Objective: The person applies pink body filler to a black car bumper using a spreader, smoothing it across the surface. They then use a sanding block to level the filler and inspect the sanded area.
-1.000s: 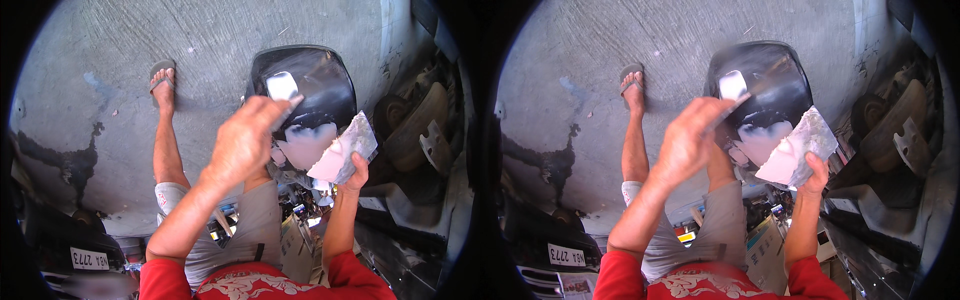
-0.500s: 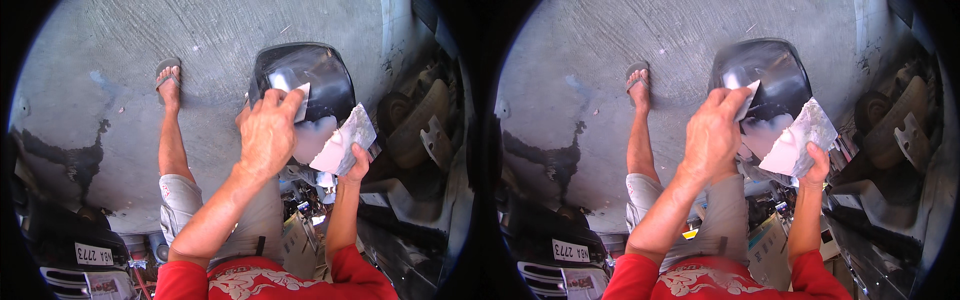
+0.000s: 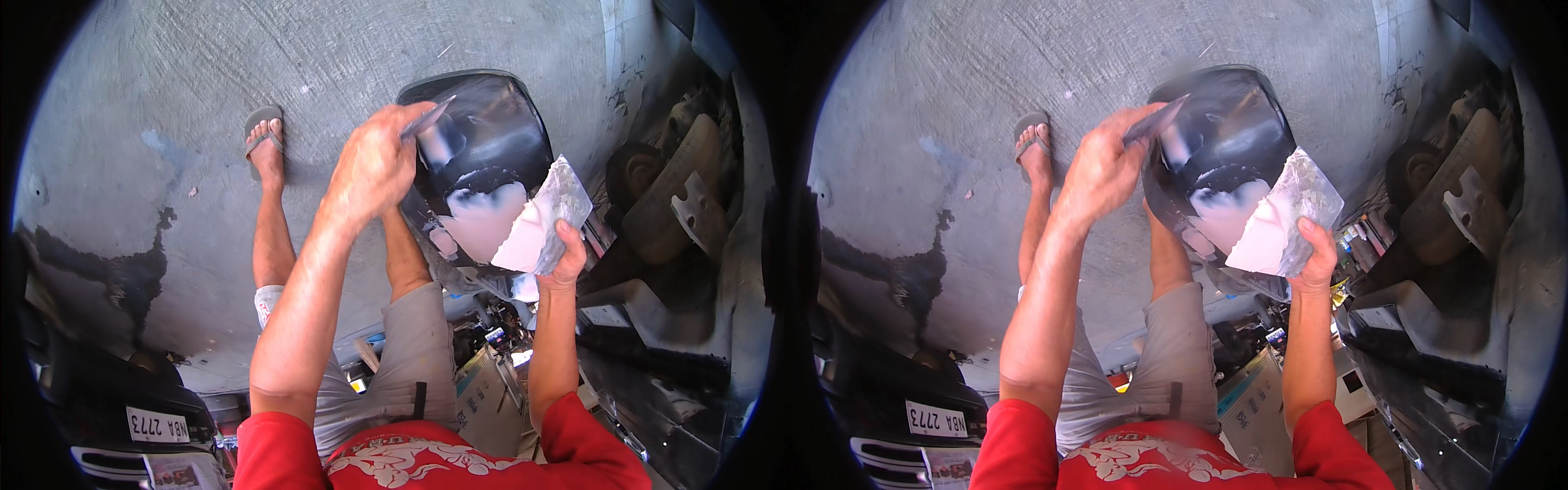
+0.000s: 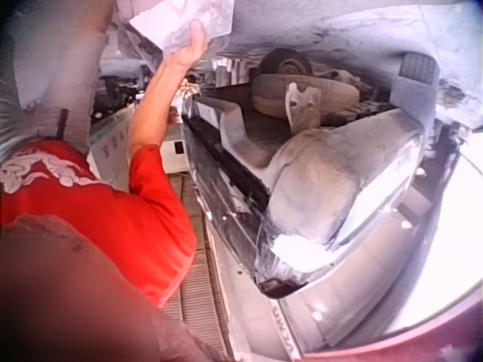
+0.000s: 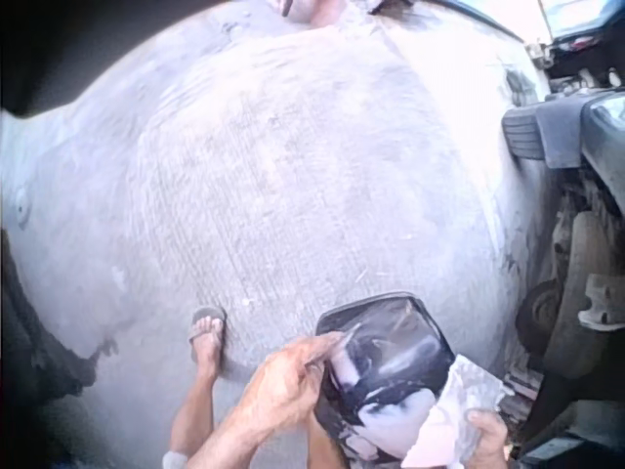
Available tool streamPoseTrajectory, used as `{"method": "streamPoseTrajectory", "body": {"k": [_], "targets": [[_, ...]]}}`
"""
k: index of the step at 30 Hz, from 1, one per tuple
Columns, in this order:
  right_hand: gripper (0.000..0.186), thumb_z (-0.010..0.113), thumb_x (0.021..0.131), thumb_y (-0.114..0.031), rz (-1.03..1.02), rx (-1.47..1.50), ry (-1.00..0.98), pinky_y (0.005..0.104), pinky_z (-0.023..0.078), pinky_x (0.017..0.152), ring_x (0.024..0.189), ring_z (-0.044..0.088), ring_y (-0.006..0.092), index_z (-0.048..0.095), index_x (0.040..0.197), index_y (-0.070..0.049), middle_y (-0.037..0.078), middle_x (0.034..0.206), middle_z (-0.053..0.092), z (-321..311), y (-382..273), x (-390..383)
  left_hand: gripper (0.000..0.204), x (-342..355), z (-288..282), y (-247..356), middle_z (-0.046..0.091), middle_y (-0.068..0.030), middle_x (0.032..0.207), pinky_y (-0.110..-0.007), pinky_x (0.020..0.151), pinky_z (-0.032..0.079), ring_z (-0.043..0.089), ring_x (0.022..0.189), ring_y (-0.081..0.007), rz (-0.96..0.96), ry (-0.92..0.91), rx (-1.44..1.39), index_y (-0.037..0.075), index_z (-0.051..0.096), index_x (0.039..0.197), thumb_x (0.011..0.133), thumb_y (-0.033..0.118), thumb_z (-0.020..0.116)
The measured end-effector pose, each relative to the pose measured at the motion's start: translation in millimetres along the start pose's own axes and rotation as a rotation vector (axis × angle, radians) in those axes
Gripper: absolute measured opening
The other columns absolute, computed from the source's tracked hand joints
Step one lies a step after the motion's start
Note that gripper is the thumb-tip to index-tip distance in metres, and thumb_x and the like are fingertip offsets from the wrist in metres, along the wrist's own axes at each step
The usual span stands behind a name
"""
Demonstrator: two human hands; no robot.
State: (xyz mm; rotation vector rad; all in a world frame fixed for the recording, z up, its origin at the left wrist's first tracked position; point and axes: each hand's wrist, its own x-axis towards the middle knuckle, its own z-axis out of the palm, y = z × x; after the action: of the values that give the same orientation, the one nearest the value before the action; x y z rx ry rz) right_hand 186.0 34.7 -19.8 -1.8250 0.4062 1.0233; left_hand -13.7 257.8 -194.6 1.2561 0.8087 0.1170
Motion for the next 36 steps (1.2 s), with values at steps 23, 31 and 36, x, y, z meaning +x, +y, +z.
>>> {"method": "streamPoseTrajectory", "body": {"k": [23,31,36], "targets": [[0.060,0.070,0.090,-0.016,-0.013,0.093,-0.090,0.0407,0.059,0.099,0.114,0.073,0.0279,0.057,0.145,0.005,0.017,0.130,0.071,-4.9,1.2,-0.8,0.044,-6.7,-65.0,-3.1,0.076,-0.0087,0.126,-0.035,0.104,0.053,0.068,0.116,-0.0213,-0.406,-0.011,-0.103,0.007,0.070,0.144,0.102,0.019,0.066],[0.049,0.066,0.098,-0.010,0.123,0.383,-0.109,0.0423,0.057,0.107,0.120,0.071,0.0282,0.058,0.145,0.003,0.015,0.131,0.071,46.2,53.6,-56.1,0.050,-95.9,-61.1,78.5,0.064,-0.0220,0.148,-0.050,0.114,0.050,0.061,0.138,-0.0414,0.306,0.022,0.193,0.010,0.064,0.152,0.109,0.035,0.060],[0.052,0.064,0.102,-0.017,0.311,0.627,0.013,0.0457,0.057,0.106,0.122,0.071,0.0300,0.055,0.149,0.003,0.018,0.136,0.070,70.9,81.9,-88.8,0.070,-162.3,-12.0,85.2,0.063,-0.0149,0.146,-0.057,0.117,0.050,0.058,0.141,-0.0444,0.284,-0.301,0.019,0.022,0.073,0.142,0.076,0.001,0.079]]}}
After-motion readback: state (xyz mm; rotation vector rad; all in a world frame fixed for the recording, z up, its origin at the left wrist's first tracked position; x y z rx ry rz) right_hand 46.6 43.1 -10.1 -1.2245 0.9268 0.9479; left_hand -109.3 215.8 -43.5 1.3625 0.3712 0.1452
